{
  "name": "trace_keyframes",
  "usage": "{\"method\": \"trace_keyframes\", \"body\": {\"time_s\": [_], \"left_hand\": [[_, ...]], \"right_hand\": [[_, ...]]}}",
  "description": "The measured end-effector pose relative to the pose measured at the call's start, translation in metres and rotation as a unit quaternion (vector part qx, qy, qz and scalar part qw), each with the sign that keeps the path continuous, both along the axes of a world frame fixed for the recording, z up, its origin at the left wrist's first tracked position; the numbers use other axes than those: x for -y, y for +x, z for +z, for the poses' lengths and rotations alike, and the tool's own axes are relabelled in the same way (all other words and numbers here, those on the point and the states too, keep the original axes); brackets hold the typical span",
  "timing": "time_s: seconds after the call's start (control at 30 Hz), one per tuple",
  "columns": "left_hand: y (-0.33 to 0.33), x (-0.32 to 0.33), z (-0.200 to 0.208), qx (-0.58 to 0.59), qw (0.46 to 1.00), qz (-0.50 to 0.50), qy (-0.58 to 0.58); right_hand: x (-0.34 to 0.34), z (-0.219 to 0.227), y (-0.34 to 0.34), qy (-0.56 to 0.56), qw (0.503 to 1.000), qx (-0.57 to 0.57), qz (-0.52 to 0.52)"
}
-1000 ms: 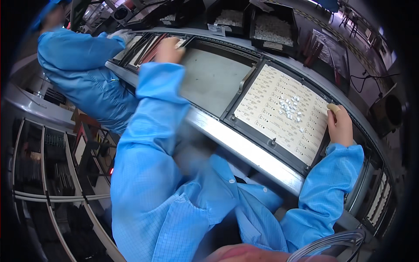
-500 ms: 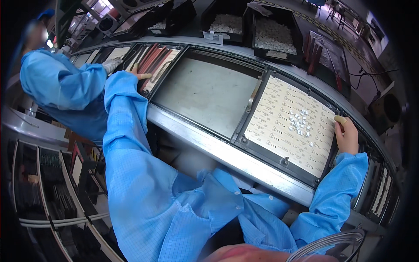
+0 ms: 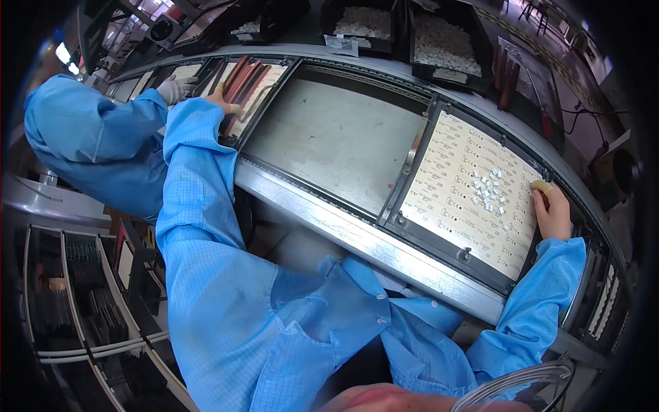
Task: Manually placing small components or labels onto printed circuit boards on a moving conveyor belt.
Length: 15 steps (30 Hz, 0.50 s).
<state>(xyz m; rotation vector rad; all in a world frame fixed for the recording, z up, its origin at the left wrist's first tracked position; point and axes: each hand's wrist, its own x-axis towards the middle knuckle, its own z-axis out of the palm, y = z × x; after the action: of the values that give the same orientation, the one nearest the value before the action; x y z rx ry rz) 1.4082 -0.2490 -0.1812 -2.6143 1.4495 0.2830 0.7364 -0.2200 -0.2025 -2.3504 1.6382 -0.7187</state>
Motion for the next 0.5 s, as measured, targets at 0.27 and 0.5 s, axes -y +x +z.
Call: {"method": "trace_keyframes", "body": {"time_s": [0.27, 0.5], "left_hand": [[-0.007, 0.002, -0.001, 0.033, 0.997, -0.024, -0.072], [-0.020, 0.002, 0.008, 0.043, 0.998, 0.029, -0.022]], "right_hand": [[-0.005, 0.008, 0.005, 0.051, 0.998, -0.017, -0.037], [-0.005, 0.011, 0.007, 0.039, 0.999, -0.019, -0.027]]}}
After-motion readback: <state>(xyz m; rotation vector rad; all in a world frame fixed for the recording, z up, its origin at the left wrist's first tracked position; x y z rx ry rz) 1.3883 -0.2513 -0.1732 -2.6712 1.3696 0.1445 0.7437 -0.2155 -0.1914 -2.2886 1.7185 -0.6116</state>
